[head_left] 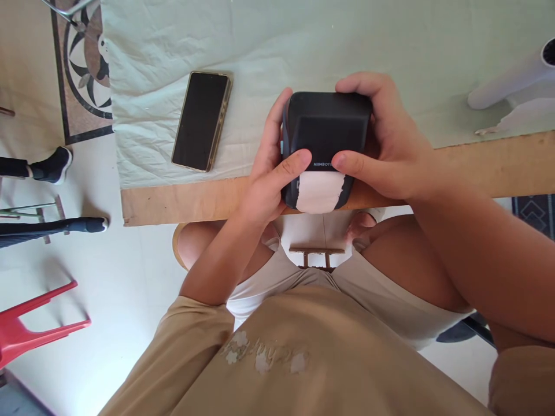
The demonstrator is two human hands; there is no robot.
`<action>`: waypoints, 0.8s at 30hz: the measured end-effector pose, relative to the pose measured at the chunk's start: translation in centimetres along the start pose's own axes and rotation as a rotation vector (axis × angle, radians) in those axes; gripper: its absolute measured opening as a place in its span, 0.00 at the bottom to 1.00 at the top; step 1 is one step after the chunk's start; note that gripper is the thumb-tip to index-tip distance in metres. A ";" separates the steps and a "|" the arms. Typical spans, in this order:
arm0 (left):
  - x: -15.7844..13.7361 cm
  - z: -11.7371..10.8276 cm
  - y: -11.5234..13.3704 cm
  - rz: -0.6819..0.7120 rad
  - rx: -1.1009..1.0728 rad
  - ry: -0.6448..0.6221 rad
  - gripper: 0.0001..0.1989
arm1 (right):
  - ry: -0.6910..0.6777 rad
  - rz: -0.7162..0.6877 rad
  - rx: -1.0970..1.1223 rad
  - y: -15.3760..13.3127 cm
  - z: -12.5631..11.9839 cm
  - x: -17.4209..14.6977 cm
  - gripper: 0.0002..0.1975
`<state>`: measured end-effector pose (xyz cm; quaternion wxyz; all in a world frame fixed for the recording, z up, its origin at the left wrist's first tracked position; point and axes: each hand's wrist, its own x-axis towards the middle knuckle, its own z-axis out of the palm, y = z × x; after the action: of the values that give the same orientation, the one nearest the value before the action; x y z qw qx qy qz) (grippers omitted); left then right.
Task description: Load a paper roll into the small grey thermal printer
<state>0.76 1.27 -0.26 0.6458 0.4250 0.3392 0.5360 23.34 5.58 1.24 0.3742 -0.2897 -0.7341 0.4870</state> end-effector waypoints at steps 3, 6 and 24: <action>-0.2 0.6 1.7 -0.040 0.143 0.011 0.49 | 0.031 0.002 -0.047 -0.2 0.2 -0.2 0.38; 0.2 1.6 3.4 -0.100 0.311 0.066 0.50 | 0.074 -0.017 -0.095 0.0 0.2 -0.4 0.38; 0.0 1.4 1.6 -0.092 0.159 0.145 0.44 | 0.021 -0.219 -0.310 -1.8 -1.5 -1.1 0.42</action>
<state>1.39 1.15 1.83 0.6075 0.4191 0.4457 0.5066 25.12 4.81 2.98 0.3837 -0.2674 -0.8234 0.3213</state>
